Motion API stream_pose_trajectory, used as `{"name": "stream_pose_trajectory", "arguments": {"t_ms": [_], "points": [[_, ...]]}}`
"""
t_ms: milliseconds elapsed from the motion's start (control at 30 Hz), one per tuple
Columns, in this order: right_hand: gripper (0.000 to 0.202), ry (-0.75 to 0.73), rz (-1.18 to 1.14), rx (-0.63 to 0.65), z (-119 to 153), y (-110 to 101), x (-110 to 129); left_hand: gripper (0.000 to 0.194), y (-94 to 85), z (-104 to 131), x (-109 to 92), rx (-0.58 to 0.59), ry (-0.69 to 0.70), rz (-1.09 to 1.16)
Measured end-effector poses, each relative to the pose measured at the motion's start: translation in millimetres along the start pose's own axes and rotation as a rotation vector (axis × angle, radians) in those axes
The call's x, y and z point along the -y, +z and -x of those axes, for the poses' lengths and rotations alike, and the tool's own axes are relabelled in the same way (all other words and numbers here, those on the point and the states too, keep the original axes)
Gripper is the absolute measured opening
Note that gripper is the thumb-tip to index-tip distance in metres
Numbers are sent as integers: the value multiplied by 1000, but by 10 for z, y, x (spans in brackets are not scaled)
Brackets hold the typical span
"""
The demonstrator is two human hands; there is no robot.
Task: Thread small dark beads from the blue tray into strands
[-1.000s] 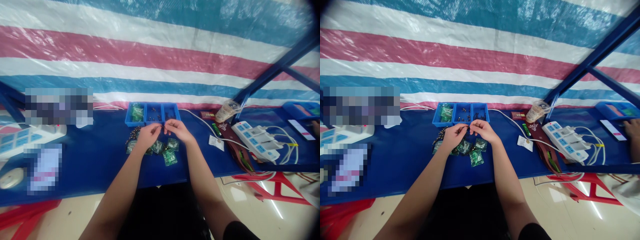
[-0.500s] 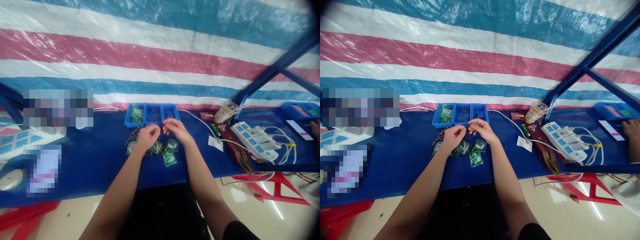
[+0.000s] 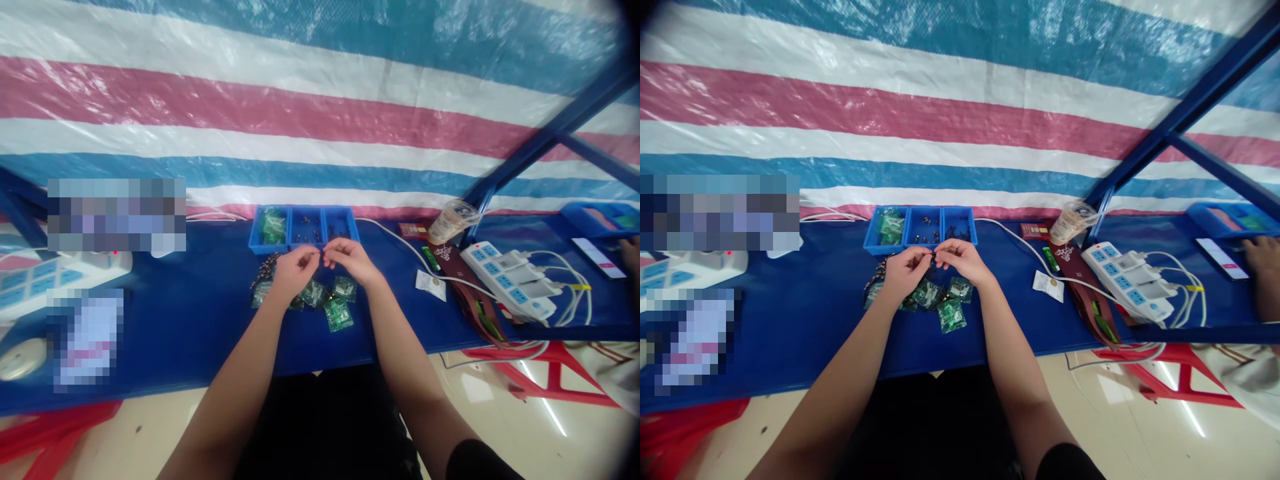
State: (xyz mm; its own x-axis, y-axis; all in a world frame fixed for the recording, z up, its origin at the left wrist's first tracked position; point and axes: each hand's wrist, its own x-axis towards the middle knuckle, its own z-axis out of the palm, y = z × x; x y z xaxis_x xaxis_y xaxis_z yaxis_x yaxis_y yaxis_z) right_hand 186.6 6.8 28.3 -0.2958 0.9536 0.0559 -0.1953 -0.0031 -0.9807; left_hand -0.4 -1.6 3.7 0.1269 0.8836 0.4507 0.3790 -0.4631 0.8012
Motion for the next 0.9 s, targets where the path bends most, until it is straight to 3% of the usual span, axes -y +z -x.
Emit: {"name": "stream_pose_trajectory", "arguments": {"t_ms": [367,900], "points": [[31,-35,73,21,-5,-9,-40,19,-3,10,-1,34,-14,-65],[36,-43,69,-156,-21,15,-35,24,4,11,27,-30,0,-33]]}}
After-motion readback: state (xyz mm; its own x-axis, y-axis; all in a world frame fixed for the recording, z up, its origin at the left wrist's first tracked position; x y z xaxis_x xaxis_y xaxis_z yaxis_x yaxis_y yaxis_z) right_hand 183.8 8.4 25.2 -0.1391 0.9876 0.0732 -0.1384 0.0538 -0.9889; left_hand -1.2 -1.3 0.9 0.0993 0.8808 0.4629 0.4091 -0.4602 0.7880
